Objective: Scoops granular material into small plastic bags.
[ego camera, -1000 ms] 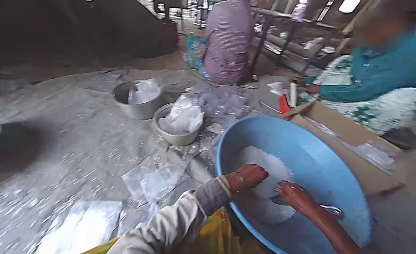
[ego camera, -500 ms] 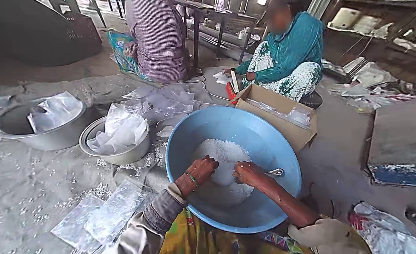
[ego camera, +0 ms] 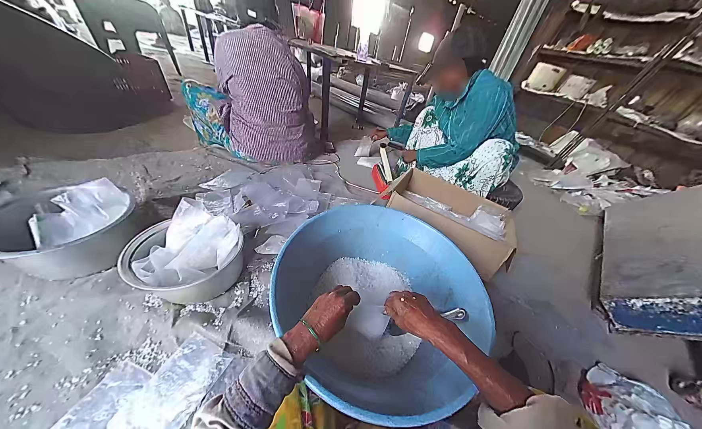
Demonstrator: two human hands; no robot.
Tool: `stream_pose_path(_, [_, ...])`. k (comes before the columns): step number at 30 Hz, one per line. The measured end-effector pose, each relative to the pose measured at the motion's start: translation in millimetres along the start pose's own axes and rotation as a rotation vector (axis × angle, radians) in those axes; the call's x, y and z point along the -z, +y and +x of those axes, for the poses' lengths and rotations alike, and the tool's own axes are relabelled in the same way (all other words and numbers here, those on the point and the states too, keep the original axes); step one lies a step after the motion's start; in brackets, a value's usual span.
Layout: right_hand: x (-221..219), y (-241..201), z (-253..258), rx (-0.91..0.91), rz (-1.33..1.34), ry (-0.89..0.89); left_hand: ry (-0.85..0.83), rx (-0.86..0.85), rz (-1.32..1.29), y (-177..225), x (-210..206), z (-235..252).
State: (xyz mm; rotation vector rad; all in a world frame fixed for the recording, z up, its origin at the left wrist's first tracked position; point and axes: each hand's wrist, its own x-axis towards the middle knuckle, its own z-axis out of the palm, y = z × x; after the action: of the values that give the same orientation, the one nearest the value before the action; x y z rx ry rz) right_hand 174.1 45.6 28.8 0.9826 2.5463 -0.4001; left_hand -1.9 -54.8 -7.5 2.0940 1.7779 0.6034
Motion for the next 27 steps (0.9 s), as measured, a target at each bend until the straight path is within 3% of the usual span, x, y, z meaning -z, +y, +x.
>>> stream_pose_path(7, [-26.4,-3.5,13.8,0.051,0.049,-0.063,-0.332,0.105,0.028,-1.5,-1.2,3.5])
stream_pose_path(11, [-13.9,-8.1,11.2,0.034,-0.013,-0.069,-0.245,0.123,-0.003,2.1,3.5,-0.8])
stream_pose_path(16, [-4.4,-7.4,3.9,0.027,-0.023,-0.019,0.075,0.097,-0.131,0.7,8.4,-8.4])
stream_pose_path(21, [5.1,-18.1,-6.6,0.06,-0.103,-0.059,-0.033,0.159,-0.087,2.4,13.0,-9.2])
stream_pose_path(27, [28.9,-35.1,-32.6,0.133,-0.107,-0.038,-0.099,0.028,-0.064,8.6,12.2,-23.2])
